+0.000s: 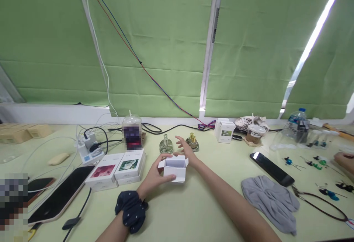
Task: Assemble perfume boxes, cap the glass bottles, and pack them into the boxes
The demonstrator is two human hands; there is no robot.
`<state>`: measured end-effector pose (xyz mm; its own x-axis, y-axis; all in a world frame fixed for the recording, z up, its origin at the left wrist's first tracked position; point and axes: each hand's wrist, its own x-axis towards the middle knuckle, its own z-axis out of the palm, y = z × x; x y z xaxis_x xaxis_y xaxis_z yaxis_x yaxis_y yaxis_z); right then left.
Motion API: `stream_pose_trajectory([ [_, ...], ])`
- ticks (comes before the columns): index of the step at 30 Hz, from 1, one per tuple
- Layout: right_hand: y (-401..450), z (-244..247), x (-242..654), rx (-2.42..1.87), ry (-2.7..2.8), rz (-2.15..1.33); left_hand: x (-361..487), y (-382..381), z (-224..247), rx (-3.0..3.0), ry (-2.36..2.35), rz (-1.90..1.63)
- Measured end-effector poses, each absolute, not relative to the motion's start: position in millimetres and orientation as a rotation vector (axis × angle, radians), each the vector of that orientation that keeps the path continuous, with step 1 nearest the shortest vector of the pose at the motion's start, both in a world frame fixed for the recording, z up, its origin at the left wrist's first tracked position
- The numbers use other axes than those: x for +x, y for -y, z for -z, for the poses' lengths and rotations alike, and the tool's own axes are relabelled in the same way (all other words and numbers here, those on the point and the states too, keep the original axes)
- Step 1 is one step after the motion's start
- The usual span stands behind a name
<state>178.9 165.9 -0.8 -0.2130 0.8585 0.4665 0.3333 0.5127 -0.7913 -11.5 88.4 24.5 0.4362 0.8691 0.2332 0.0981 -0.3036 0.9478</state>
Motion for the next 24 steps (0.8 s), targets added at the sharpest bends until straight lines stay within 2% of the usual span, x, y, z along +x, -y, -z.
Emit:
stream_pose_trajectory([
  [5,-181.3,6.0,151.0,-1.170,2.040,-0.272,-9.2,-91.9,-19.3,1.699,-0.744,-1.013],
  [10,-188.8,11.6,137.0,-1.324,2.079,-0.052,-14.1,-96.4,-17.3,1.652,-0.644,-0.946],
  [24,-184.6,23.7,140.3,-1.108,2.100,0.005,-18.3,-95.2,-25.0,1.599,-0.525,-0.889],
])
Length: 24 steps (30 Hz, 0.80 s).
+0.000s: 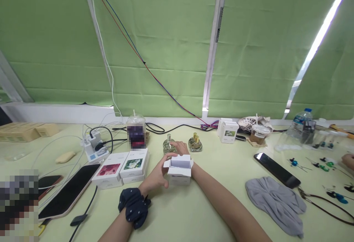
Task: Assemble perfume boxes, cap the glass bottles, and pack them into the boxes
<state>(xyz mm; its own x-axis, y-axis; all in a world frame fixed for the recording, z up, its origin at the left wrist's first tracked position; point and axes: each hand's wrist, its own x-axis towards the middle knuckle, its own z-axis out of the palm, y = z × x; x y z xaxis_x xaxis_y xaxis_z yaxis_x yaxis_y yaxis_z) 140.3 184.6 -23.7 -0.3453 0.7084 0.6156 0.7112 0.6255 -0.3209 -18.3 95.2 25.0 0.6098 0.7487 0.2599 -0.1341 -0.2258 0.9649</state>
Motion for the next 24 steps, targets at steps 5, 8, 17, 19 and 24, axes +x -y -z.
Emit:
stream_pose_trajectory([
  [5,-185.7,28.7,140.8,-0.995,2.098,-0.081,-16.8,-90.3,-28.3,1.650,-0.687,-0.835],
  [8,-183.3,33.1,143.6,-0.849,1.975,-0.252,-14.2,-86.8,-30.6,1.655,-0.732,-0.846],
  [17,-158.8,-23.2,194.2,-0.700,1.461,-0.514,-8.9,-83.9,-30.4,1.695,-0.823,-0.943],
  [19,-141.0,-45.3,202.8,-0.609,1.349,-0.611,-7.9,-84.4,-29.0,1.702,-0.823,-0.953],
  [24,-97.0,-65.8,203.6,-0.534,1.431,-0.670,-4.8,-85.3,-24.8,1.718,-0.822,-0.993],
])
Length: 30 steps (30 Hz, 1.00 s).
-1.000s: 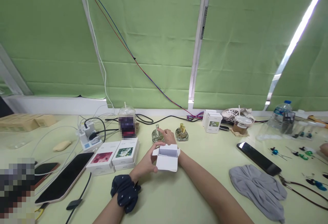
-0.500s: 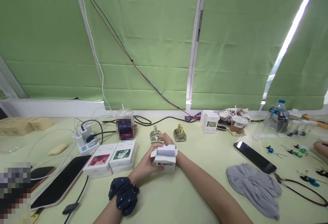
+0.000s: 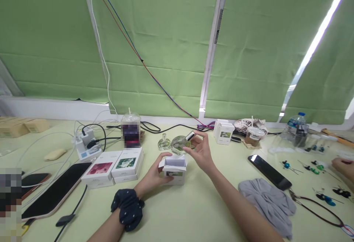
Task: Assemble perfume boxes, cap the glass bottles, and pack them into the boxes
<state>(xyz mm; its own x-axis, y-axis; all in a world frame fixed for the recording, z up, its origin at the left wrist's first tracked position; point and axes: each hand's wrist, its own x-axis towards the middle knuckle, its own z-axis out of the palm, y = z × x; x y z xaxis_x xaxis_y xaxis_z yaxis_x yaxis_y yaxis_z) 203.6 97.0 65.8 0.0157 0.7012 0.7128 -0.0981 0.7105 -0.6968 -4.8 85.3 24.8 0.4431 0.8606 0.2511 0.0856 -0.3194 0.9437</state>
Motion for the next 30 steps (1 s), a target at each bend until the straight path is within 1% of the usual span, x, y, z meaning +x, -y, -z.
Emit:
stream_pose_trajectory([
  [6,-84.4,-39.8,194.6,-0.613,1.605,-0.461,-2.8,-87.6,-18.0,1.721,-0.797,-1.019],
  [19,-77.6,-39.2,198.2,-0.650,1.783,-0.453,7.7,-82.0,-20.3,1.627,-0.820,-1.002],
  [24,-76.8,-40.7,198.2,-0.694,1.804,-0.455,9.9,-84.6,-14.5,1.646,-0.791,-1.059],
  [30,-78.3,-40.8,199.9,-0.715,1.830,-0.508,11.3,-82.5,-18.1,1.619,-0.813,-1.085],
])
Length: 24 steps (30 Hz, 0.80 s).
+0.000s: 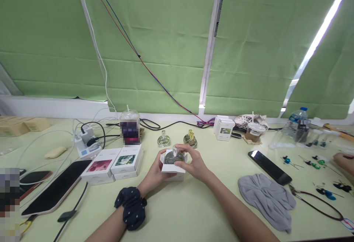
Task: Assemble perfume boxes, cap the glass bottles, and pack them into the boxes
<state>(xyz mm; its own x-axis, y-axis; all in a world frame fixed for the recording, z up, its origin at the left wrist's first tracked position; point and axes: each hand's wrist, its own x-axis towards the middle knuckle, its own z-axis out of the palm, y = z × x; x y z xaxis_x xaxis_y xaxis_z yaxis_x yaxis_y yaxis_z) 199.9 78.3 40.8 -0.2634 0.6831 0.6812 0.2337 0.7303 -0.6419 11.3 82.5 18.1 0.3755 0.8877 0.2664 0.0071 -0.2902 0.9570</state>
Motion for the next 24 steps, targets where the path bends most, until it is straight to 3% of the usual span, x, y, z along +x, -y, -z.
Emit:
stream_pose_trajectory([
  [24,-76.8,-50.3,199.9,-0.660,1.808,-0.510,11.6,-78.7,-23.3,1.615,-0.881,-1.073],
])
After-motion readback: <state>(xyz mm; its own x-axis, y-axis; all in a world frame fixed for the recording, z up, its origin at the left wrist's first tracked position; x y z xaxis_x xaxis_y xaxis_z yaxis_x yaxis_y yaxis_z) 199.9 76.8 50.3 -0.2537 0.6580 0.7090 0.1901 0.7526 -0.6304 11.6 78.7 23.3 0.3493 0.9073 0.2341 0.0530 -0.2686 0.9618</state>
